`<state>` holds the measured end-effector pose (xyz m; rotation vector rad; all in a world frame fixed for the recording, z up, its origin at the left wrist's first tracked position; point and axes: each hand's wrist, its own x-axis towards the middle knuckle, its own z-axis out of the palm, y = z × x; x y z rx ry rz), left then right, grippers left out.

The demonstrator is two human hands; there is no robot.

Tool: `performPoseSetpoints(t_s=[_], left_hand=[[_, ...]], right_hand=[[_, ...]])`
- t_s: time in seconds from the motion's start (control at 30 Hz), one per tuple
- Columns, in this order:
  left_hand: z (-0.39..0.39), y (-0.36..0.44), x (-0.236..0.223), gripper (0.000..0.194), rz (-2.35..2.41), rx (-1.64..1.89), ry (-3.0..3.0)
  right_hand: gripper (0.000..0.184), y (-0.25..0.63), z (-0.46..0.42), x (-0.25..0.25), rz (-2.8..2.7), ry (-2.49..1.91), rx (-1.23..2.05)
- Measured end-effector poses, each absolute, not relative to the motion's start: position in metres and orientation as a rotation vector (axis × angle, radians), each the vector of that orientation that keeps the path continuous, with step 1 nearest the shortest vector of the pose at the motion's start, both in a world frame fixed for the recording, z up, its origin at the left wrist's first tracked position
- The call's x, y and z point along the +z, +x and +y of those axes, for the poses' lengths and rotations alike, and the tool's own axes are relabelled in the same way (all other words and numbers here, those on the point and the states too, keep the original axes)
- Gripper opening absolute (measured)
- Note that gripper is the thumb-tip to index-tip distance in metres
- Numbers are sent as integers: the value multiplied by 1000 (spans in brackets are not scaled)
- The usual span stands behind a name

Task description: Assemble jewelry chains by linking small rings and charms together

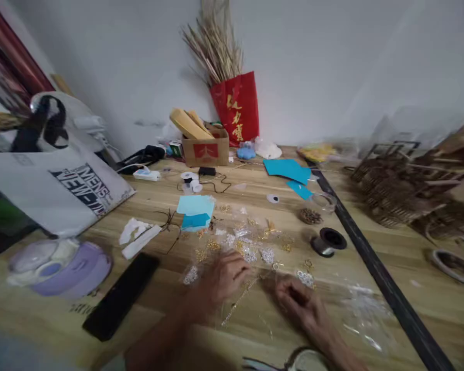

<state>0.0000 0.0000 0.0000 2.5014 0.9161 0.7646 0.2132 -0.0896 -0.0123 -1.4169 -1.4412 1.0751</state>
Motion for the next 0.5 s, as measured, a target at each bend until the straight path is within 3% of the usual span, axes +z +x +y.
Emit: performPoseSetpoints(t_s=[0.23,0.5], left_hand=[[37,-48,22,17,1265,529,2628],[41,-54,8,17,1222,338,2687]], right_hand=[[34,216,-88,-8,-1448,-1377,1052],[32,216,-87,-13,-1464,-1389,1044]])
